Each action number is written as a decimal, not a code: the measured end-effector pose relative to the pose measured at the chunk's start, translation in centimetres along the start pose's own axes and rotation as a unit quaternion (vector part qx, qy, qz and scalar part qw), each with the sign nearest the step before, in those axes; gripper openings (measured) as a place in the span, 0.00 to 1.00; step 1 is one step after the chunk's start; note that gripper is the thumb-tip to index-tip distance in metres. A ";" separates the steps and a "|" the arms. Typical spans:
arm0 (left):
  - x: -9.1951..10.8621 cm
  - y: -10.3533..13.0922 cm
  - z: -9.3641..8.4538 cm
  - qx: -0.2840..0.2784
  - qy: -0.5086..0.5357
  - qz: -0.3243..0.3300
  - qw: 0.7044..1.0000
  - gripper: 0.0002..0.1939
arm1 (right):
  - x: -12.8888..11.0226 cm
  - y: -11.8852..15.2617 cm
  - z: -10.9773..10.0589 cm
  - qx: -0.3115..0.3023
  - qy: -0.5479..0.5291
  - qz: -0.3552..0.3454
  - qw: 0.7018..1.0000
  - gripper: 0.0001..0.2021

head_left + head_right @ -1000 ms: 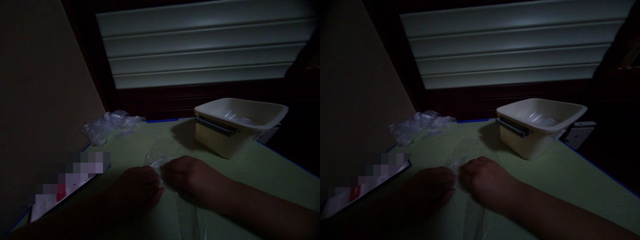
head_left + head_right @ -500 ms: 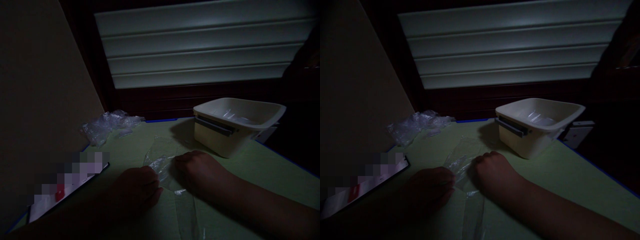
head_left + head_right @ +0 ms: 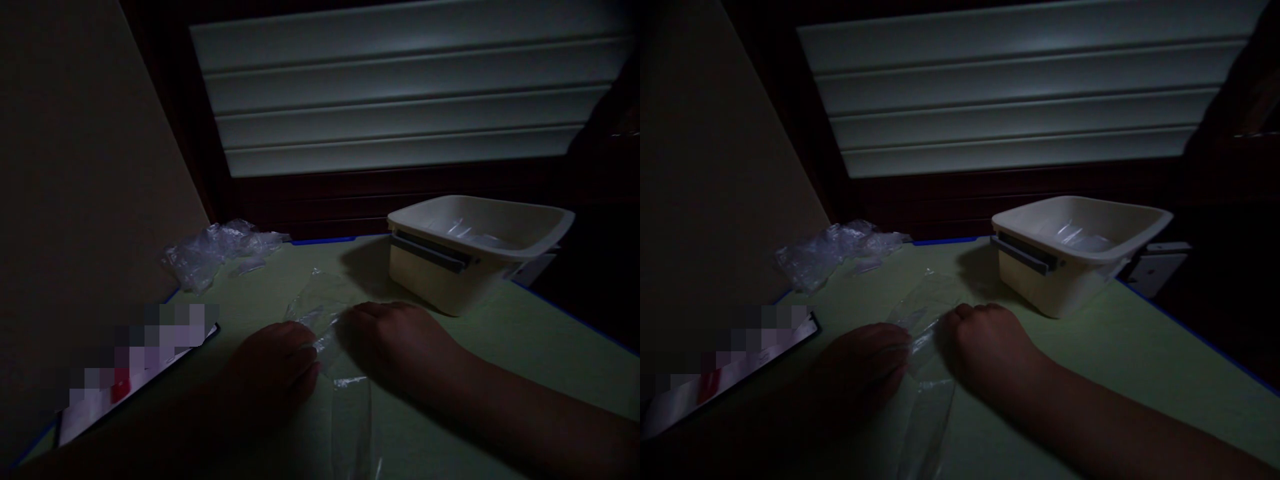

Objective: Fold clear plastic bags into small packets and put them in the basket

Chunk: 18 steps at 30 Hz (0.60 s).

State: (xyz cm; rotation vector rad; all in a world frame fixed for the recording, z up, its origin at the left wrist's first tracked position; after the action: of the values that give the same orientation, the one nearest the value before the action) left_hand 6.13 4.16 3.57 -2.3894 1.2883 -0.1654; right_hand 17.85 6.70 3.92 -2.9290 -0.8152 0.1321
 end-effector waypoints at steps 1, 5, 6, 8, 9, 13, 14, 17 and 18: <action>0.2 0.0 -0.2 0.013 0.002 0.015 1.000 0.12 | -0.1 0.0 -0.2 0.013 -0.004 -0.006 1.000 0.08; 1.3 0.0 -1.1 0.063 0.009 0.087 0.994 0.11 | -0.5 -0.1 -0.7 0.055 0.007 -0.034 0.998 0.07; 1.5 0.0 -1.3 0.073 0.006 0.097 0.993 0.12 | -0.4 -0.1 -0.6 0.050 0.011 -0.035 0.998 0.07; 1.7 -0.1 -1.6 0.076 0.000 0.103 0.992 0.14 | -0.4 -0.1 -0.2 0.028 0.017 -0.036 0.999 0.06; 1.8 -0.1 -1.7 0.075 -0.003 0.103 0.992 0.15 | -0.5 -0.1 0.0 0.018 0.019 -0.043 0.999 0.06; 2.0 0.0 -1.9 0.083 -0.014 0.100 0.991 0.18 | -1.2 0.0 0.4 0.006 0.014 -0.093 0.996 0.07; 2.0 0.1 -1.9 0.089 -0.015 0.102 0.991 0.18 | -1.3 0.0 0.5 0.008 0.010 -0.100 0.995 0.07; 1.9 0.3 -1.5 0.084 -0.007 0.107 0.991 0.18 | -1.5 0.2 0.3 0.020 -0.025 -0.113 0.993 0.07; 1.9 0.3 -1.3 0.077 -0.006 0.106 0.991 0.18 | -1.7 0.3 0.1 0.027 -0.045 -0.123 0.991 0.07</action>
State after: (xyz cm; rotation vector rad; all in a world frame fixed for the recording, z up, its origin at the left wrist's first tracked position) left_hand 6.56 2.09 4.48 -2.1069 1.4576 -0.1791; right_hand 16.56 5.62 3.90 -2.7613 -1.1598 0.2638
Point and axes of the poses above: each hand's wrist, its own y-axis away from the middle knuckle, its own z-axis out of the palm, x = y × z, the point moved 7 cm from there along -y, towards the middle knuckle, and after that the axes turned 4 degrees about -y, right-handed, at the moved point
